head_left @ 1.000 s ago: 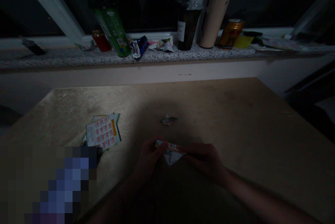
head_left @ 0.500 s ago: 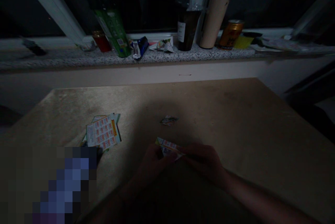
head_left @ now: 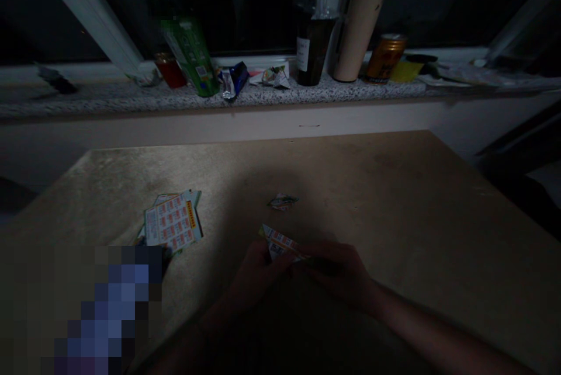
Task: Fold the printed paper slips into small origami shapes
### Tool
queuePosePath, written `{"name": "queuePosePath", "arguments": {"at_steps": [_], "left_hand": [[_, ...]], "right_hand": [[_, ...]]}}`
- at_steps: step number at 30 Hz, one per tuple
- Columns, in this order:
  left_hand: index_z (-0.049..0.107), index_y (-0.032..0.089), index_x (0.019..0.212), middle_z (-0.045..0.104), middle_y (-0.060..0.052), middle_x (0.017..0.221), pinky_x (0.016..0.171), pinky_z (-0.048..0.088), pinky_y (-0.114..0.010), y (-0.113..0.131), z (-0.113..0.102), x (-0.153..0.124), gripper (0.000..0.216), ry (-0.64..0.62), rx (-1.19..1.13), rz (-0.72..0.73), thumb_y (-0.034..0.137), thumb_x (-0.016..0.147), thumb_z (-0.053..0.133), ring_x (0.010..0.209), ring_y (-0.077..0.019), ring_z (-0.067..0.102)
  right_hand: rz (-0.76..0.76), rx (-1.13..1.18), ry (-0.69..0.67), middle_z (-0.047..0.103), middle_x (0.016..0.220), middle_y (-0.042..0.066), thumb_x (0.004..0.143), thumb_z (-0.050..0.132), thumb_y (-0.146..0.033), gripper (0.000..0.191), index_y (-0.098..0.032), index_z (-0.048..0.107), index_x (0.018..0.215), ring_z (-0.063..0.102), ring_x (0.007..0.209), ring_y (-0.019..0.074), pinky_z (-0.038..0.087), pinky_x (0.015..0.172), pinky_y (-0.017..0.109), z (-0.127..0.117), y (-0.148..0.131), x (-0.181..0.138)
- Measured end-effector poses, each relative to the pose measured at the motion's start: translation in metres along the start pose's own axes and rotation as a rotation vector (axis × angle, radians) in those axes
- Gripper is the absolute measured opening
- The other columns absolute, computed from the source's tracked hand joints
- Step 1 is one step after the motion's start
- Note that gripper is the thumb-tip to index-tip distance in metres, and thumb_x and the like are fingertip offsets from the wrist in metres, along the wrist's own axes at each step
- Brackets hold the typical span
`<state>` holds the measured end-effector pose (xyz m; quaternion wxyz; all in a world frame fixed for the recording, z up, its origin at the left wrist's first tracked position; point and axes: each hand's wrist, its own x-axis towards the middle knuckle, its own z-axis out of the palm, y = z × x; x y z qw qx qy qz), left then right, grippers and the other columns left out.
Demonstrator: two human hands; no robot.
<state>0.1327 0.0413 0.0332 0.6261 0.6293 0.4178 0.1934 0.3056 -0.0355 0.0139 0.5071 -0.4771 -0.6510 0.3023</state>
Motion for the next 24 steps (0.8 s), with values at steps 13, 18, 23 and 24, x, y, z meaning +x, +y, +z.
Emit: {"name": "queuePosePath", "arguments": {"at_steps": [13, 18, 23, 24], "left_hand": [[0.062, 0.015, 0.067, 0.061, 0.001, 0.06, 0.049, 0.039, -0.019, -0.0062, 0.0005, -0.0015, 0.026, -0.01, 0.03, -0.04, 0.04, 0.073, 0.065, 0.054, -0.0122, 0.053], [0.064, 0.016, 0.073, 0.064, 0.0, 0.066, 0.054, 0.043, -0.02, -0.0099, -0.0006, -0.0003, 0.025, -0.026, 0.01, -0.011, 0.04, 0.075, 0.064, 0.06, -0.0132, 0.057], [0.065, 0.015, 0.069, 0.065, -0.002, 0.066, 0.054, 0.043, -0.022, -0.007, 0.0003, -0.0029, 0.03, -0.019, 0.012, -0.044, 0.044, 0.075, 0.063, 0.06, -0.0146, 0.058], [0.064, 0.015, 0.069, 0.065, -0.002, 0.065, 0.053, 0.043, -0.022, -0.0058, 0.0006, -0.0034, 0.03, -0.004, 0.014, -0.061, 0.045, 0.073, 0.064, 0.06, -0.0148, 0.058]], "right_hand": [[-0.043, 0.016, -0.034, 0.071, 0.096, 0.006, 0.079, 0.056, -0.009, 0.034, -0.024, 0.065, 0.108, 0.067, 0.084, 0.0168, 0.054, 0.072, 0.028, -0.0032, 0.0011, -0.0016], [-0.066, 0.048, -0.023, 0.07, 0.095, 0.006, 0.08, 0.06, -0.01, 0.033, -0.024, 0.064, 0.11, 0.067, 0.083, 0.0158, 0.054, 0.071, 0.027, -0.0021, -0.0015, 0.0014], [-0.044, 0.069, -0.023, 0.071, 0.094, 0.006, 0.082, 0.062, -0.018, 0.026, -0.024, 0.065, 0.108, 0.067, 0.082, 0.0158, 0.054, 0.071, 0.027, -0.0015, -0.0012, 0.0016], [-0.042, 0.067, -0.031, 0.071, 0.093, 0.006, 0.082, 0.062, -0.019, 0.025, -0.024, 0.065, 0.107, 0.067, 0.082, 0.0158, 0.054, 0.071, 0.027, -0.0016, -0.0009, 0.0015]]}}
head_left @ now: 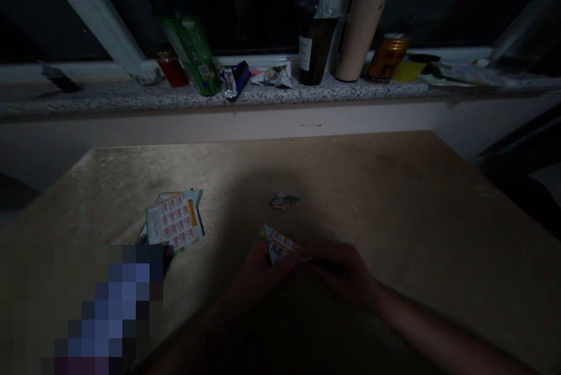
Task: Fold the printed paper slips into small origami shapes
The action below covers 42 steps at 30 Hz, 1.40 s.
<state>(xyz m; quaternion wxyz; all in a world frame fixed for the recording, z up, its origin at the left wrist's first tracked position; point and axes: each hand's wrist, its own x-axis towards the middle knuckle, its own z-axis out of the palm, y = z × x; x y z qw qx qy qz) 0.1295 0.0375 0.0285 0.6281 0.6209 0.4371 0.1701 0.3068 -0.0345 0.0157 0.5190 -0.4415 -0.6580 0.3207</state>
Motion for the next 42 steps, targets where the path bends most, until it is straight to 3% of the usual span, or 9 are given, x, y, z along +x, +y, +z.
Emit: {"name": "queuePosePath", "arguments": {"at_steps": [7, 11, 14, 17, 22, 31, 34, 37, 42], "left_hand": [[0.061, 0.015, 0.065, 0.062, 0.001, 0.061, 0.051, 0.042, -0.021, 0.005, 0.001, 0.0, 0.026, -0.003, 0.052, -0.029, 0.041, 0.07, 0.066, 0.057, -0.014, 0.056], [0.062, 0.015, 0.068, 0.063, 0.0, 0.06, 0.052, 0.043, -0.021, 0.003, 0.001, 0.002, 0.023, -0.058, 0.026, 0.025, 0.038, 0.073, 0.064, 0.056, -0.0134, 0.057], [0.06, 0.016, 0.073, 0.063, 0.0, 0.062, 0.052, 0.043, -0.02, 0.001, 0.0, 0.002, 0.021, -0.062, -0.031, 0.045, 0.036, 0.072, 0.064, 0.056, -0.013, 0.057], [0.06, 0.016, 0.072, 0.063, 0.0, 0.062, 0.052, 0.043, -0.02, -0.001, -0.002, 0.002, 0.021, -0.081, -0.029, 0.053, 0.036, 0.072, 0.063, 0.057, -0.013, 0.057], [0.06, 0.016, 0.065, 0.061, 0.0, 0.058, 0.053, 0.043, -0.021, 0.0, -0.002, 0.002, 0.023, -0.13, -0.006, 0.065, 0.037, 0.075, 0.06, 0.056, -0.0131, 0.056], [0.063, 0.016, 0.064, 0.064, -0.002, 0.067, 0.068, 0.045, -0.024, 0.001, -0.001, 0.0, 0.033, -0.207, 0.008, 0.114, 0.04, 0.083, 0.052, 0.069, -0.0159, 0.059], [0.064, 0.016, 0.067, 0.065, -0.003, 0.071, 0.068, 0.045, -0.025, 0.002, 0.0, -0.001, 0.035, -0.188, 0.02, 0.089, 0.042, 0.084, 0.05, 0.071, -0.0169, 0.059], [0.063, 0.016, 0.077, 0.066, -0.002, 0.073, 0.061, 0.046, -0.025, 0.002, 0.003, -0.002, 0.022, -0.114, 0.052, -0.004, 0.038, 0.074, 0.062, 0.069, -0.0177, 0.06], [0.06, 0.017, 0.082, 0.067, -0.003, 0.077, 0.059, 0.047, -0.026, 0.003, 0.007, -0.001, 0.027, -0.012, 0.065, -0.069, 0.033, 0.064, 0.072, 0.072, -0.0198, 0.062]], "right_hand": [[0.025, -0.012, -0.029, 0.071, 0.085, 0.005, 0.084, 0.061, -0.022, 0.016, -0.021, 0.067, 0.099, 0.067, 0.077, 0.0149, 0.053, 0.068, 0.025, -0.001, -0.001, 0.0], [0.149, 0.022, -0.001, 0.07, 0.089, 0.005, 0.083, 0.062, -0.029, 0.023, -0.021, 0.062, 0.104, 0.066, 0.08, 0.0166, 0.053, 0.072, 0.028, 0.003, 0.001, -0.003], [0.264, 0.027, 0.035, 0.065, 0.077, 0.004, 0.078, 0.066, -0.037, 0.023, -0.018, 0.06, 0.091, 0.062, 0.068, 0.0151, 0.05, 0.059, 0.025, 0.004, 0.005, -0.004], [0.305, -0.07, -0.065, 0.06, 0.069, 0.002, 0.081, 0.062, -0.04, 0.024, -0.016, 0.06, 0.078, 0.054, 0.061, 0.0128, 0.043, 0.053, 0.023, 0.002, 0.005, 0.0], [0.251, -0.072, -0.275, 0.06, 0.074, 0.002, 0.094, 0.043, -0.034, 0.03, -0.016, 0.063, 0.08, 0.054, 0.067, 0.012, 0.042, 0.062, 0.023, -0.002, -0.003, 0.005], [0.281, -0.045, -0.29, 0.052, 0.063, -0.001, 0.096, 0.035, -0.041, 0.044, -0.015, 0.059, 0.071, 0.048, 0.058, 0.01, 0.038, 0.057, 0.021, -0.004, -0.003, 0.007], [0.331, 0.002, -0.277, 0.045, 0.058, -0.003, 0.095, 0.036, -0.044, 0.045, -0.015, 0.055, 0.066, 0.041, 0.053, 0.0082, 0.033, 0.051, 0.019, -0.004, -0.001, 0.006], [0.374, 0.042, -0.281, 0.042, 0.056, -0.004, 0.094, 0.037, -0.046, 0.045, -0.016, 0.051, 0.062, 0.036, 0.051, 0.0077, 0.029, 0.047, 0.019, -0.004, 0.001, 0.005], [0.394, 0.044, -0.275, 0.041, 0.056, -0.004, 0.093, 0.037, -0.047, 0.046, -0.016, 0.051, 0.063, 0.035, 0.052, 0.008, 0.028, 0.047, 0.02, -0.003, 0.0, 0.006]]}}
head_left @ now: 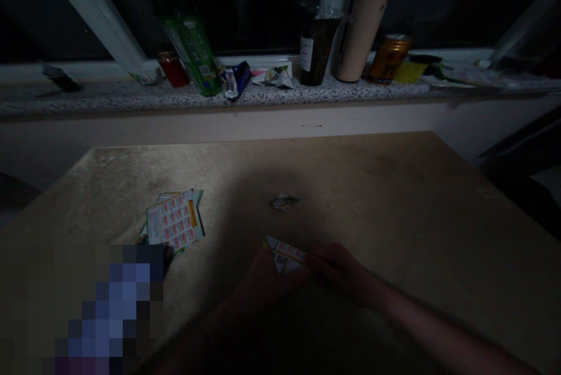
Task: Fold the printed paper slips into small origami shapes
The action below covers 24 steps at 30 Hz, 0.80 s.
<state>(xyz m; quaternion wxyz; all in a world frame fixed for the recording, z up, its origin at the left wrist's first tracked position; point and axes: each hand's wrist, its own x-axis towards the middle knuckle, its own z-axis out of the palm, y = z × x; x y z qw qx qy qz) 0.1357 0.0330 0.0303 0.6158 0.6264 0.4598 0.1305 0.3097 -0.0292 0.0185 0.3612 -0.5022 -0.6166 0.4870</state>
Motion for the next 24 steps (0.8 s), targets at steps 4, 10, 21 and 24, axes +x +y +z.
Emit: {"name": "queuePosePath", "arguments": {"at_steps": [4, 10, 21, 24], "left_hand": [[0.059, 0.017, 0.075, 0.066, -0.001, 0.071, 0.058, 0.046, -0.025, 0.0058, -0.0014, 0.0002, 0.019, -0.016, -0.036, 0.004, 0.028, 0.064, 0.069, 0.067, -0.0178, 0.062], [0.056, 0.017, 0.07, 0.063, 0.0, 0.063, 0.056, 0.045, -0.025, 0.0091, -0.0038, 0.0001, 0.021, 0.0, -0.031, -0.045, 0.032, 0.063, 0.07, 0.061, -0.0165, 0.06], [0.06, 0.016, 0.07, 0.068, -0.002, 0.067, 0.058, 0.048, -0.026, 0.0062, -0.0007, -0.0004, 0.018, -0.018, -0.026, -0.03, 0.032, 0.067, 0.069, 0.066, -0.0189, 0.064], [0.06, 0.016, 0.072, 0.068, -0.002, 0.067, 0.058, 0.048, -0.026, 0.0023, -0.003, 0.0011, 0.02, -0.039, -0.038, -0.024, 0.032, 0.067, 0.07, 0.065, -0.0186, 0.064]], "right_hand": [[-0.04, 0.034, 0.001, 0.047, 0.059, -0.002, 0.093, 0.038, -0.046, 0.045, -0.015, 0.059, 0.07, 0.041, 0.055, 0.009, 0.032, 0.05, 0.021, -0.0014, -0.0009, 0.0005], [-0.058, 0.053, 0.067, 0.045, 0.06, -0.004, 0.091, 0.044, -0.043, 0.037, -0.016, 0.054, 0.067, 0.039, 0.056, 0.0091, 0.031, 0.051, 0.021, -0.0013, 0.0021, 0.0004], [-0.015, 0.056, 0.02, 0.053, 0.063, 0.0, 0.091, 0.042, -0.044, 0.039, -0.016, 0.057, 0.069, 0.046, 0.059, 0.0114, 0.036, 0.055, 0.023, -0.0024, -0.0024, 0.0003], [-0.026, 0.071, 0.035, 0.047, 0.06, -0.002, 0.088, 0.046, -0.044, 0.038, -0.016, 0.053, 0.064, 0.041, 0.055, 0.01, 0.032, 0.051, 0.022, -0.0028, 0.0003, 0.0005]]}}
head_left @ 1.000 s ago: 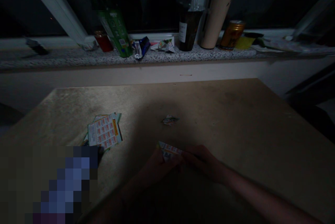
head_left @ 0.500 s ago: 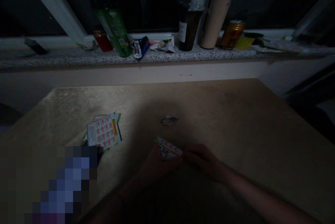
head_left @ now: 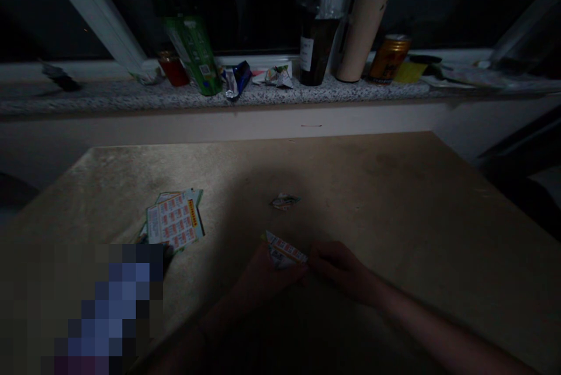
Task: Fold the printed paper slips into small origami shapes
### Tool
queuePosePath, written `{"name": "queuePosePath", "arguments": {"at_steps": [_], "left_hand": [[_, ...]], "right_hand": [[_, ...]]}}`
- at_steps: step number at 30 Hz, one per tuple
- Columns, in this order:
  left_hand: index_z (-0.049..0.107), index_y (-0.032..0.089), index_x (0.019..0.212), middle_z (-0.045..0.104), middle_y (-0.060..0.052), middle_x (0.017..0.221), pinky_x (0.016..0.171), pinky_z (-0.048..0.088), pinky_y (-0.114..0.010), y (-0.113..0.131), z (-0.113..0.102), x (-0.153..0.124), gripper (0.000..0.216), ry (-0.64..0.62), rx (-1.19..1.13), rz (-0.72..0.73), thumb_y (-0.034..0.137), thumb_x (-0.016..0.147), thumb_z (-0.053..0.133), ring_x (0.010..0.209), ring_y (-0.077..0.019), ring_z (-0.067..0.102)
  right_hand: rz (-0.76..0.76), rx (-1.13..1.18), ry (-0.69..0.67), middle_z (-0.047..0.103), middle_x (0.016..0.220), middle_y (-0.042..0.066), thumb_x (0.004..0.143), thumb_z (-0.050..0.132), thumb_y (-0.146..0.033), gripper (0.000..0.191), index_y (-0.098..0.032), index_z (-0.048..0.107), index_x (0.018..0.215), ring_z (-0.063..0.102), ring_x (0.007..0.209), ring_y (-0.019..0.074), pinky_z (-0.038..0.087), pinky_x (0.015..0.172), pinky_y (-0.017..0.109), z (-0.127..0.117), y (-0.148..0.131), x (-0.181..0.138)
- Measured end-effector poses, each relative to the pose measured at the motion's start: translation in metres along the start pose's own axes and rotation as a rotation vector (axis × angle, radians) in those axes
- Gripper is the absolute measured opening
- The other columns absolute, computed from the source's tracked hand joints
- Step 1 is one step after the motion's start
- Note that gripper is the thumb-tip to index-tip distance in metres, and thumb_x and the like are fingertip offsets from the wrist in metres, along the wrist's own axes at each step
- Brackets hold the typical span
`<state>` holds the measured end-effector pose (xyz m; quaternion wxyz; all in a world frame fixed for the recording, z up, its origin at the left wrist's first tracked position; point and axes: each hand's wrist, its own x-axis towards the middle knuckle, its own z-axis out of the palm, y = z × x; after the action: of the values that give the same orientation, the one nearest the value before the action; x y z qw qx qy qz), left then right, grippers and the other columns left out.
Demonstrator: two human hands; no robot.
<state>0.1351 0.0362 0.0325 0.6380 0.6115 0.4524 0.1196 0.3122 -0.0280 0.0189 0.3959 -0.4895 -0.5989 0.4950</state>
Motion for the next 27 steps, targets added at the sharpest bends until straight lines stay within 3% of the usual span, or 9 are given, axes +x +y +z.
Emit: {"name": "queuePosePath", "arguments": {"at_steps": [6, 19, 27], "left_hand": [[0.058, 0.016, 0.077, 0.069, -0.003, 0.07, 0.058, 0.048, -0.027, -0.0044, -0.0028, 0.0006, 0.03, 0.095, 0.047, -0.027, 0.036, 0.062, 0.075, 0.068, -0.0202, 0.064], [0.054, 0.018, 0.069, 0.065, 0.002, 0.06, 0.051, 0.046, -0.023, 0.0034, 0.0004, -0.0025, 0.021, 0.065, 0.028, -0.005, 0.033, 0.066, 0.069, 0.058, -0.0163, 0.064], [0.057, 0.018, 0.077, 0.067, 0.001, 0.064, 0.054, 0.049, -0.025, -0.0033, -0.0007, -0.0009, 0.024, 0.051, -0.01, -0.005, 0.035, 0.067, 0.07, 0.06, -0.0172, 0.064]], "right_hand": [[-0.009, 0.015, 0.052, 0.042, 0.055, -0.004, 0.085, 0.052, -0.038, 0.033, -0.016, 0.052, 0.06, 0.037, 0.052, 0.0087, 0.03, 0.047, 0.021, 0.0015, 0.0056, -0.0003], [0.04, 0.056, 0.015, 0.038, 0.055, -0.005, 0.082, 0.053, -0.044, 0.037, -0.017, 0.047, 0.059, 0.032, 0.05, 0.0074, 0.026, 0.045, 0.02, 0.0009, 0.0028, 0.0004], [0.049, 0.086, -0.041, 0.04, 0.051, -0.005, 0.085, 0.05, -0.046, 0.041, -0.017, 0.048, 0.057, 0.034, 0.046, 0.0071, 0.026, 0.043, 0.02, 0.0009, 0.0029, -0.0003]]}}
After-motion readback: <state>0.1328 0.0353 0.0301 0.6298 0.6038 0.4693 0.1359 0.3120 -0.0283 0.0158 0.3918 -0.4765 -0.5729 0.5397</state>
